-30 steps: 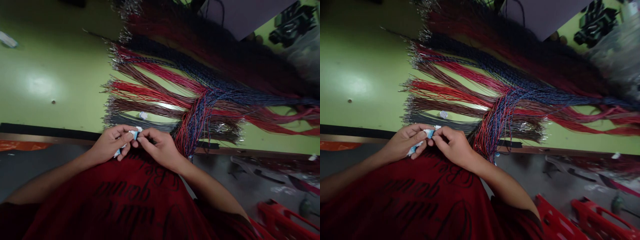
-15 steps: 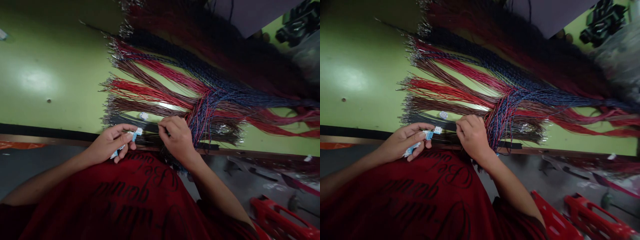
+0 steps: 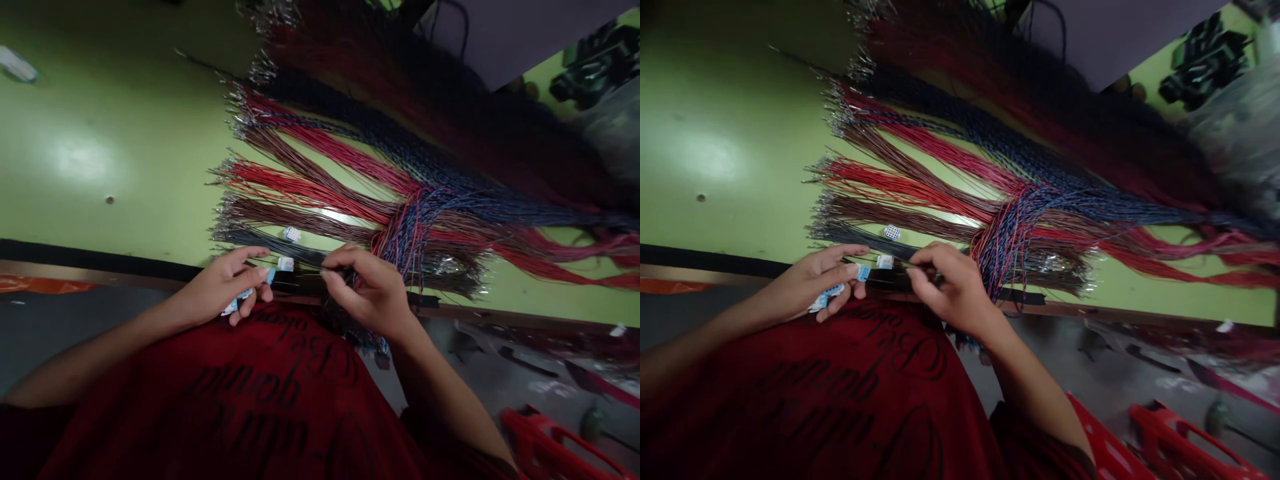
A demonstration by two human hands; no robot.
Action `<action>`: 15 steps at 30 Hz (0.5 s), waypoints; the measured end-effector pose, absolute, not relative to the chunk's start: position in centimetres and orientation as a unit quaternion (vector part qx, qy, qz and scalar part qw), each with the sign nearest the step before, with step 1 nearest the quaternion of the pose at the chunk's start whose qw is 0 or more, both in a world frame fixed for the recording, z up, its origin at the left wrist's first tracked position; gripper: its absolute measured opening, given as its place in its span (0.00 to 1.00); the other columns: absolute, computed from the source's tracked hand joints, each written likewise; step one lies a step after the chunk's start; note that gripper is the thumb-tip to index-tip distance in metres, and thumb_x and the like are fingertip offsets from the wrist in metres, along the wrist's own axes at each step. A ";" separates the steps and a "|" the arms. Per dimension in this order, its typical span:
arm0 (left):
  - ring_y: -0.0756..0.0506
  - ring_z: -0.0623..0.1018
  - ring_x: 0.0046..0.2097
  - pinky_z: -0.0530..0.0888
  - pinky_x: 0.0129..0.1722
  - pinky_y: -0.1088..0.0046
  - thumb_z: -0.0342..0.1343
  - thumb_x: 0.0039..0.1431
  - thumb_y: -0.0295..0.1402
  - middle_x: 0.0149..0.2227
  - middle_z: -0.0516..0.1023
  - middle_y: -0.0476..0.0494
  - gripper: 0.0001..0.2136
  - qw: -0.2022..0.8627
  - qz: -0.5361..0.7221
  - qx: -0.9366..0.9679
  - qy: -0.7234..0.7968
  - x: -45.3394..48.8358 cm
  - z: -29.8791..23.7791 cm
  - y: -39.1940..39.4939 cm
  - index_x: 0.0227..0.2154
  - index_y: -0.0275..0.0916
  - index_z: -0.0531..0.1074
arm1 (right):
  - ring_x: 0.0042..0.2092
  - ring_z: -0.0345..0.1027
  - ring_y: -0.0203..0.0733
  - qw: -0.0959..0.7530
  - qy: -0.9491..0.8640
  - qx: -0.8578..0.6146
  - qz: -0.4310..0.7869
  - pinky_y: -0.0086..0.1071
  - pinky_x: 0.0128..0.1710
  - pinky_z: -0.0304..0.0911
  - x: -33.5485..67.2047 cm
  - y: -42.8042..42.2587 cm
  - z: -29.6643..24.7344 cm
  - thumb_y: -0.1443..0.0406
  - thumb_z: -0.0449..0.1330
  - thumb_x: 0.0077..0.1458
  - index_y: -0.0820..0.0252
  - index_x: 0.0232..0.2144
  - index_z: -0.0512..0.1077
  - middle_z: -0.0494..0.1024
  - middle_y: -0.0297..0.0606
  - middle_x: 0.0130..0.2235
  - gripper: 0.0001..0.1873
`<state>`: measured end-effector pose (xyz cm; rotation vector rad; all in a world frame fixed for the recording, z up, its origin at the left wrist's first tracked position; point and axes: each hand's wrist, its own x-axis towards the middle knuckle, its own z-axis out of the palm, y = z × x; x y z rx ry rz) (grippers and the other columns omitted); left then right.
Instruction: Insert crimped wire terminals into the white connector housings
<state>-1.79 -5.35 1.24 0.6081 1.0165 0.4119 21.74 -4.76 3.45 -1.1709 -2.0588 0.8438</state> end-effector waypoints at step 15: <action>0.54 0.68 0.16 0.65 0.12 0.81 0.59 0.60 0.41 0.27 0.78 0.49 0.36 0.812 0.194 0.294 0.465 -2.0 1.4 -4.7 0.65 0.31 0.52 | 0.31 0.74 0.37 0.256 -0.728 -0.543 0.330 0.27 0.32 0.66 24.2 -3.4 1.1 0.67 0.60 0.59 0.59 0.30 0.76 0.81 0.35 0.29 0.06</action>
